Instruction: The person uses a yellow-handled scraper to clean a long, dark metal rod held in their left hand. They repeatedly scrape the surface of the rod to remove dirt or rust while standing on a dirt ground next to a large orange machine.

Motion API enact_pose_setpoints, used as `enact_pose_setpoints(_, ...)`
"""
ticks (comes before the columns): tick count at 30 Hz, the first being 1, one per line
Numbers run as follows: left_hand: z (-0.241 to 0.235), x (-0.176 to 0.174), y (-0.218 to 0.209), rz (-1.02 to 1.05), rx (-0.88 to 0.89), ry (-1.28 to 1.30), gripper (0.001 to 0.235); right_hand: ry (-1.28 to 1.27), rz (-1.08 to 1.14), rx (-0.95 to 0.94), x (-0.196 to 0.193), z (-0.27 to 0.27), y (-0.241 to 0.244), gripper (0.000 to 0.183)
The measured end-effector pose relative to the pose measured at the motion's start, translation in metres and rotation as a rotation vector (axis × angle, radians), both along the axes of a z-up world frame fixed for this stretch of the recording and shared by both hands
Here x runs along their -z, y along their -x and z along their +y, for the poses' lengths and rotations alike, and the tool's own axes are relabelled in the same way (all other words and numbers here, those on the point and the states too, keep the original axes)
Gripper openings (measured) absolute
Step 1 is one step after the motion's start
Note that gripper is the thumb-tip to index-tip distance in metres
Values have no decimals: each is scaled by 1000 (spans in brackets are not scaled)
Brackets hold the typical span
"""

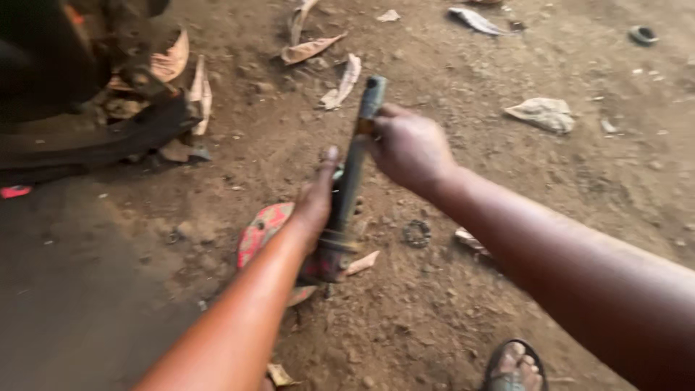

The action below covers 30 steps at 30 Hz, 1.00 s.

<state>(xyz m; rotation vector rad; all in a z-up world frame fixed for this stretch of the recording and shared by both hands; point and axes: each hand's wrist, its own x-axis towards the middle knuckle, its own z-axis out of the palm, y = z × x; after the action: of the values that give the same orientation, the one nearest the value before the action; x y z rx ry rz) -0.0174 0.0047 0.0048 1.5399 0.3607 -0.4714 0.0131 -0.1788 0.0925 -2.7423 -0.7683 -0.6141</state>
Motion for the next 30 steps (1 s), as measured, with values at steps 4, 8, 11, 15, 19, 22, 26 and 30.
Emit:
enact_pose_setpoints(4, 1, -2, -4, 5, 6, 2, 101, 124, 12, -39, 7, 7, 3, 20)
enact_pose_setpoints(8, 2, 6, -2, -66, -36, -51, 101, 1, 204, 65, -8, -3, -9, 25)
enact_pose_setpoints(11, -1, 5, 0, 7, 20, 18, 104, 137, 88, 33, 1, 1, -5, 24)
enact_pose_setpoints(15, 0, -2, -1, 66, 5, -62, 99, 2, 84, -131, 6, 12, 10, 20)
enact_pose_setpoints(19, -2, -2, 7, -132, -22, 20, 94, 67, 169, 145, -3, 5, -5, 26)
enact_pose_setpoints(22, -1, -6, 3, -11, 0, 48, 94, 11, 111, -30, -2, -4, -2, 20)
enact_pose_setpoints(26, 1, 0, 1, -100, -23, -38, 92, 43, 68, 7, -7, -7, -13, 19)
enact_pose_setpoints(30, 5, -6, 8, -51, 5, 93, 91, -68, 60, 56, -12, -12, -17, 22)
